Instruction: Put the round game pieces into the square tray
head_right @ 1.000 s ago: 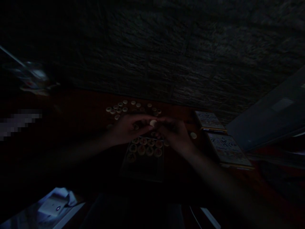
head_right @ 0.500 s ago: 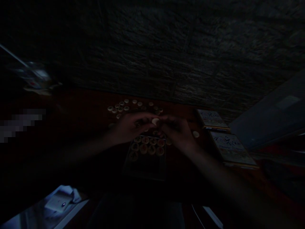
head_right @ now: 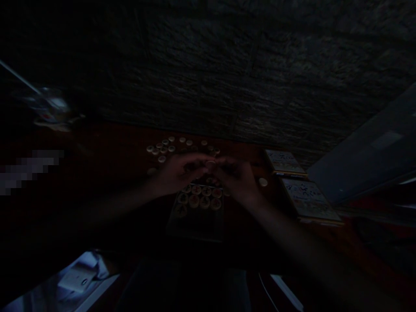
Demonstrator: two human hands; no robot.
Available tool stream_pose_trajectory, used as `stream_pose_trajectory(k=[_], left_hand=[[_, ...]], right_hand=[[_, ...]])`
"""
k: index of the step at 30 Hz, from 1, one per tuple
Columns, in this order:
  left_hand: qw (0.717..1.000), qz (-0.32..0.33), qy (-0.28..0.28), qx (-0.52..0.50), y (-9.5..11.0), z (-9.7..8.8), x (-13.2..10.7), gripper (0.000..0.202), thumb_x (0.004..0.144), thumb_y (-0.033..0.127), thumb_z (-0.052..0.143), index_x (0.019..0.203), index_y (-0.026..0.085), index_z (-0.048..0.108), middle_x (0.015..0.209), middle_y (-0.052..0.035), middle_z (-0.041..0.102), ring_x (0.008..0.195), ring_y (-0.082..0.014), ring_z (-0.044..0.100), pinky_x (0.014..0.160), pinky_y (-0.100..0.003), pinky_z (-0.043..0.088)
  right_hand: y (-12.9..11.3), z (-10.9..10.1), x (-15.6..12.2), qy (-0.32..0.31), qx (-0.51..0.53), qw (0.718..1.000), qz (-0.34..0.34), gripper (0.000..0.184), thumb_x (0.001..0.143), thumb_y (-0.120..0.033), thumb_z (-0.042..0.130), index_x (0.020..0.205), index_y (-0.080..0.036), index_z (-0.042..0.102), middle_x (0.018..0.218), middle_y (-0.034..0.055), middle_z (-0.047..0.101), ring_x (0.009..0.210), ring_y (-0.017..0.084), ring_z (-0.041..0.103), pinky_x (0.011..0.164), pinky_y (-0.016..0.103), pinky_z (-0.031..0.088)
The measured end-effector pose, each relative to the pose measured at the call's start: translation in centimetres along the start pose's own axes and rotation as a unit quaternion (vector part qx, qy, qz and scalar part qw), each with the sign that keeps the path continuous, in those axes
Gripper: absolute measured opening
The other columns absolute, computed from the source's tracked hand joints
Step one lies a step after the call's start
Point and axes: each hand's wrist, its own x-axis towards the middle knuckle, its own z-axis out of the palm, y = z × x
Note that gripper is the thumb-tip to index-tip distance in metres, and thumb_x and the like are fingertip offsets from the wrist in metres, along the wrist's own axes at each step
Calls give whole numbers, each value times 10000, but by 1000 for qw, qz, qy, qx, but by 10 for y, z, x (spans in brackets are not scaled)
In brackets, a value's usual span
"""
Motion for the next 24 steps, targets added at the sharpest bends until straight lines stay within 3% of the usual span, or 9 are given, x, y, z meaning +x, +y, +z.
stream_pose_trajectory(k=[4,6,10,13,17,20,22,24], left_hand=[[1000,3,22,11,7,2,0,220,950,215,644,1152,177,725,1066,-58,787,900,-157,736,779,-258,582],[999,-3,31,9,9,2,1,222,952,225,645,1153,171,723,1083,-67,789,924,-166,741,789,-261,585],[999,6,36,7,8,0,1,258,968,204,628,1211,184,713,1169,-68,777,1027,-176,735,886,-282,578],[999,-6,44,0,6,-2,2,239,982,212,617,1194,195,724,1132,-58,785,969,-168,743,817,-266,584],[996,-60,49,-38,8,-4,3,161,980,276,633,1026,184,757,864,-17,776,695,-119,703,600,-206,532],[994,-81,30,-64,8,-3,4,213,980,285,622,848,168,742,671,9,699,608,-102,656,551,-191,496],[992,-84,24,-88,7,-2,4,255,989,281,597,802,162,722,659,6,687,606,-99,653,559,-190,501],[989,-89,31,-117,6,-1,4,230,991,291,591,866,159,732,707,-7,712,631,-104,670,585,-197,525]], right_hand=[[2,1,0,6,-3,1000,-12,351,781,-510,833,808,-167,765,654,15,712,540,127,638,510,219,502],[0,1,-2,5,6,1000,-6,353,833,-521,785,816,-169,768,610,4,688,517,121,630,499,210,495],[-4,0,-4,-7,47,999,-2,329,873,-497,752,980,-188,781,707,17,742,547,125,661,524,220,520],[-4,-1,-3,-17,55,998,-14,379,813,-436,824,1100,-197,764,797,27,778,564,129,672,521,228,538],[-2,0,-3,17,-2,997,-73,353,760,-348,875,1063,-194,778,855,38,798,658,154,714,584,253,580],[-2,2,-4,30,-20,993,-109,219,801,-327,842,983,-214,801,878,35,802,762,170,744,685,278,607],[-2,2,-4,19,-9,996,-90,209,819,-349,826,985,-224,807,846,29,796,705,160,730,642,274,601],[-2,1,-3,12,11,998,-60,267,817,-386,824,1029,-227,804,811,24,785,610,143,690,556,257,573]])
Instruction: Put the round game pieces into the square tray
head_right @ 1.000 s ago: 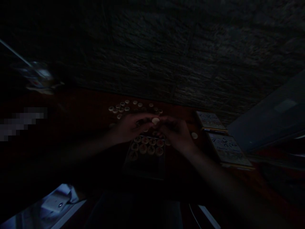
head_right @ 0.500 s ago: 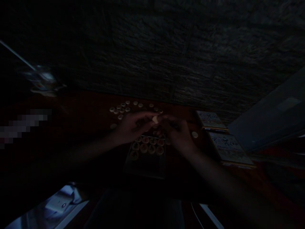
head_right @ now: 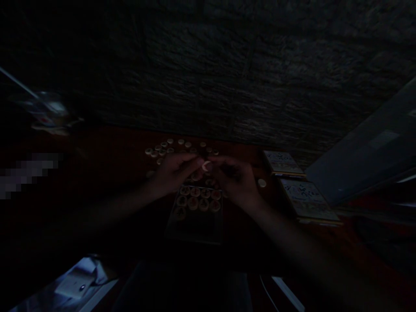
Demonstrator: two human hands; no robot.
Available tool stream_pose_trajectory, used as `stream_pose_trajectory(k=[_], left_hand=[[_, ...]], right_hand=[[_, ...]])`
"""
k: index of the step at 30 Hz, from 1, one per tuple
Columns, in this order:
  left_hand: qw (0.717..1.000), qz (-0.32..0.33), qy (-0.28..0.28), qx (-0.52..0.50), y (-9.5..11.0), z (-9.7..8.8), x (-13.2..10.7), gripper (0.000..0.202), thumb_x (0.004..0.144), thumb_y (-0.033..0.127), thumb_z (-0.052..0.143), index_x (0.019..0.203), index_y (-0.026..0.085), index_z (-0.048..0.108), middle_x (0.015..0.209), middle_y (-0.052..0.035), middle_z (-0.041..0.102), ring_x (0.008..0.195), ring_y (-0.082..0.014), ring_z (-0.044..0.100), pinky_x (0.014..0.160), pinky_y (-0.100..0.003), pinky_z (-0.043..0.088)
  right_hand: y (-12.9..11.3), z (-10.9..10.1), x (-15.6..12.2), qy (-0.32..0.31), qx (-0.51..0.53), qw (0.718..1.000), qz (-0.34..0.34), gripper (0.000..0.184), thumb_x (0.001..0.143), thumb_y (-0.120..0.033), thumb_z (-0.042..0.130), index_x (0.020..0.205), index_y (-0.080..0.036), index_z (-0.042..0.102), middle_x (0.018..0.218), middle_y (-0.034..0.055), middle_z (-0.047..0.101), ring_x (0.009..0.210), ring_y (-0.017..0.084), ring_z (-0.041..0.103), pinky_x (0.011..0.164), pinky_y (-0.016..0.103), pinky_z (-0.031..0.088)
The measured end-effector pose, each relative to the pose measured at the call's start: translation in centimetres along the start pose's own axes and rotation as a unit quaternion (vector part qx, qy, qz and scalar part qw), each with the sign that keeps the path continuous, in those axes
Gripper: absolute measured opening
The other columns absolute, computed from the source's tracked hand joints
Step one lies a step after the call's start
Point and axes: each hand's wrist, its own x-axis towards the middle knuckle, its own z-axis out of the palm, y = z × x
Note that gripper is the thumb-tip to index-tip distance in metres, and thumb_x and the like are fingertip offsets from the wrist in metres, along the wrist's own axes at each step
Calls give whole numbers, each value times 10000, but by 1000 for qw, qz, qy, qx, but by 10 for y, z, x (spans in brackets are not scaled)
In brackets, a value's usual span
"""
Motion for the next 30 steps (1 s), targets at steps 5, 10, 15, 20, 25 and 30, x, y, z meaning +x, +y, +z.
stream_pose_trajectory(k=[5,10,15,20,25,30], left_hand=[[998,-28,9,-64,-1,2,0,269,893,268,731,1139,159,719,962,-60,787,768,-138,736,685,-232,587],[997,-21,36,-61,-3,3,2,225,869,253,747,1076,171,721,1008,-61,778,815,-142,736,698,-238,587],[991,-67,54,-106,0,3,5,168,819,224,767,937,162,665,835,-17,744,668,-107,688,614,-217,551],[987,-97,48,-121,1,2,5,253,747,216,785,898,171,587,702,29,682,557,-85,617,517,-190,458],[998,-43,-9,-35,-2,2,1,221,746,182,772,892,173,606,744,14,696,679,-110,661,577,-197,456],[1000,-3,-8,2,2,-1,0,54,847,198,662,882,171,630,787,-4,693,699,-118,654,596,-218,473]], right_hand=[[2,-6,3,-1,29,999,15,324,807,-380,828,1083,-215,793,786,18,774,582,125,662,525,230,553],[6,-9,3,-21,-7,999,-23,316,848,-322,792,1142,-209,767,845,17,792,619,125,695,544,223,564],[8,-9,0,-53,-85,990,-99,286,907,-291,733,1178,-201,739,892,24,808,737,152,751,680,260,601],[1,-15,-2,-84,-234,952,-181,265,910,-232,710,1172,-200,729,960,31,803,783,156,755,705,256,581],[-13,-17,-5,-121,-346,893,-263,182,859,-183,698,1040,-181,710,988,66,772,852,199,735,723,289,558],[-20,-18,-6,-157,-340,896,-240,237,823,-176,709,1059,-205,696,1060,66,752,937,216,721,780,305,560]])
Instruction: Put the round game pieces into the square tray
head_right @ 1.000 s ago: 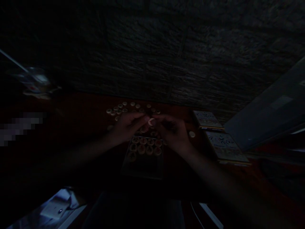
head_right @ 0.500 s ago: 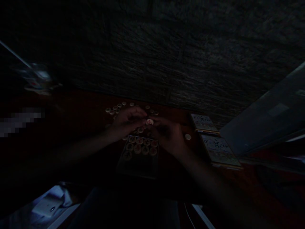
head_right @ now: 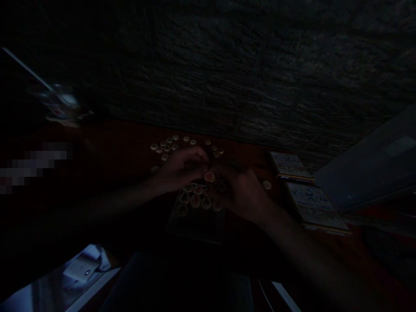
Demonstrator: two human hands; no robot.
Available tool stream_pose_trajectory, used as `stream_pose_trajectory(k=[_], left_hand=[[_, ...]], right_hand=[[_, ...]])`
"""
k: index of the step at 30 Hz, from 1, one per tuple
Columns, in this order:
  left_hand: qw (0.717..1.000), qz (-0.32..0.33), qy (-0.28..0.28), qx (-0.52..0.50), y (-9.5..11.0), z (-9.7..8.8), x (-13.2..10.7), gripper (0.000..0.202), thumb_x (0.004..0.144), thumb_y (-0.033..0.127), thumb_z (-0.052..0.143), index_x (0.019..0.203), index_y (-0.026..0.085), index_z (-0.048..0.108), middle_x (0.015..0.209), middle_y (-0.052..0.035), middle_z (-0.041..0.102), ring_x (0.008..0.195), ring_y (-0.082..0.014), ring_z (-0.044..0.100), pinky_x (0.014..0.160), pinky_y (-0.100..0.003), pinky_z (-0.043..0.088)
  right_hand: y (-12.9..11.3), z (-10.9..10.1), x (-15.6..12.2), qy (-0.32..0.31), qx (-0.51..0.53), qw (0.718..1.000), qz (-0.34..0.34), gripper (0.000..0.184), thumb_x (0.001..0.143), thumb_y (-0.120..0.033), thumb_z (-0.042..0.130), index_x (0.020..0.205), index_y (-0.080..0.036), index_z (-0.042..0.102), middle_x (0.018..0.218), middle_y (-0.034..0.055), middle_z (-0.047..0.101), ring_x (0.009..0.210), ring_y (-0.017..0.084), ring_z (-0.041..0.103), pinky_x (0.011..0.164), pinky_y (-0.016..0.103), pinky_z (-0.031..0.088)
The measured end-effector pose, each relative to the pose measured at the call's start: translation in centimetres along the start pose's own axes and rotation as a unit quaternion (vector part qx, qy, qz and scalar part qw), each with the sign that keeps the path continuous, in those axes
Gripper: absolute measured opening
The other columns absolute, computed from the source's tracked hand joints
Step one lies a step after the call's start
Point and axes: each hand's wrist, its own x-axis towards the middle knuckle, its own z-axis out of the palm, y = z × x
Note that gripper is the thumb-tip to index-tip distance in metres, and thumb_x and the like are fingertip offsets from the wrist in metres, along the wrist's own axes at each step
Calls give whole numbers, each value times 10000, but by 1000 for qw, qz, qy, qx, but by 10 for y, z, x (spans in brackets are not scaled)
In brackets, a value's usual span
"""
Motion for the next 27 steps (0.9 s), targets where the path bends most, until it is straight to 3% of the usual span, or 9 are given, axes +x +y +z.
stream_pose_trajectory(k=[5,9,12,17,27], left_hand=[[995,16,48,89,-6,-12,4,100,890,188,578,862,173,673,775,-8,700,714,-131,642,623,-242,471],[989,27,47,134,-12,-17,6,138,893,194,584,824,166,700,750,-10,711,691,-130,636,623,-245,461],[988,43,29,144,-11,-16,5,125,883,175,596,836,164,712,752,-6,720,696,-128,647,631,-241,466],[986,60,7,153,-9,-14,3,148,897,203,596,834,153,719,768,-26,734,719,-141,673,650,-251,477],[986,60,3,154,-14,-14,3,129,872,165,605,867,172,735,804,-19,760,752,-145,696,676,-256,494]], right_hand=[[-12,-6,-5,-115,102,988,27,308,784,-134,745,1072,-239,724,1094,14,774,985,188,734,816,267,564],[-25,-4,-11,-180,71,981,9,272,813,-130,729,1050,-261,759,1045,-15,800,926,164,749,803,255,551],[-31,-1,-13,-205,29,978,2,239,844,-158,732,1053,-264,780,1049,3,809,948,183,753,818,272,552],[-30,4,-16,-238,-22,971,-31,341,817,-113,762,1111,-283,794,1058,18,816,934,189,769,804,257,555],[-26,6,-18,-225,-27,969,-95,336,901,-136,701,1180,-303,785,930,16,826,851,191,779,764,281,569]])
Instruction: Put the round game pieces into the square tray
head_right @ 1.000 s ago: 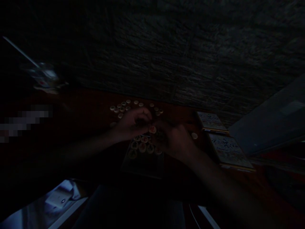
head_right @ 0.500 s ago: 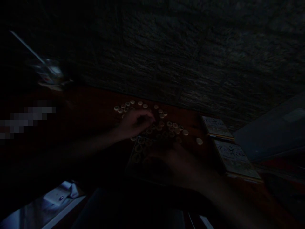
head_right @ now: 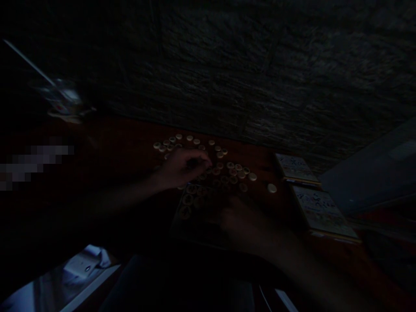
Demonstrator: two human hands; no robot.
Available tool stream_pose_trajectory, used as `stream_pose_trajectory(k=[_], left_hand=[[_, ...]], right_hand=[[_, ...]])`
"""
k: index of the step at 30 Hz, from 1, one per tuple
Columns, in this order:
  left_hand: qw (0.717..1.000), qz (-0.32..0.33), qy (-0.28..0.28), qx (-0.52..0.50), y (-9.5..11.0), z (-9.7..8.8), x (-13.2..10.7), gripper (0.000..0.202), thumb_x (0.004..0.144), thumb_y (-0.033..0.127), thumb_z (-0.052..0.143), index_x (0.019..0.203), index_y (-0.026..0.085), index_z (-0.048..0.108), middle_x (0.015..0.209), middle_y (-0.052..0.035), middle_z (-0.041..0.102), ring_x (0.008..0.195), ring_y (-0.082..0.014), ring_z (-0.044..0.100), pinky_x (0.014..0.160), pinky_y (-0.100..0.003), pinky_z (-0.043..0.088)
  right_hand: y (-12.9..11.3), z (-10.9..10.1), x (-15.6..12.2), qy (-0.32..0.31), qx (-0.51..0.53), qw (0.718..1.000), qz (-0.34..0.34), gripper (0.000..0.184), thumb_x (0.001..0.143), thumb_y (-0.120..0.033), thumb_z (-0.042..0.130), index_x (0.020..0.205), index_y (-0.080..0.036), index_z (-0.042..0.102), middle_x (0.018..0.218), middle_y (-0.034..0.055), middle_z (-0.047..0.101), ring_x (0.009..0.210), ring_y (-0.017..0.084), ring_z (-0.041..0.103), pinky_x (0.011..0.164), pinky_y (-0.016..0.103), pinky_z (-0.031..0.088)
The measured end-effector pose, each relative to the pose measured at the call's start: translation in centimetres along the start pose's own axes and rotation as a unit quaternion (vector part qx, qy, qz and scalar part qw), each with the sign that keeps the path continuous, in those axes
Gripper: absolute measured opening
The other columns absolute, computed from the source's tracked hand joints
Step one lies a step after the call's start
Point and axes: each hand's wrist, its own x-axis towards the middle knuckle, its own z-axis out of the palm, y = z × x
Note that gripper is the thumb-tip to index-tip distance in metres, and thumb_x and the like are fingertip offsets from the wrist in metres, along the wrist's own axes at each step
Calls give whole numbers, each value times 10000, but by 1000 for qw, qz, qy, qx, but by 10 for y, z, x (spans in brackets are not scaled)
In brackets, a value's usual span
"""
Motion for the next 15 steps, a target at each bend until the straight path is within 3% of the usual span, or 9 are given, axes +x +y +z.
stream_pose_trajectory(k=[5,15], left_hand=[[1000,1,-1,1,1,-1,1,124,879,167,609,857,173,731,791,-8,759,727,-131,687,661,-244,493],[1000,-5,-4,12,1,0,1,129,888,190,608,850,179,731,776,-2,746,718,-130,671,653,-252,482]], right_hand=[[-2,-2,1,9,18,1000,-7,372,891,-91,688,1154,-332,792,998,3,826,911,179,779,817,273,575],[-3,2,4,21,-24,999,-11,430,860,-51,654,1172,-316,786,966,-2,827,818,190,778,778,303,593]])
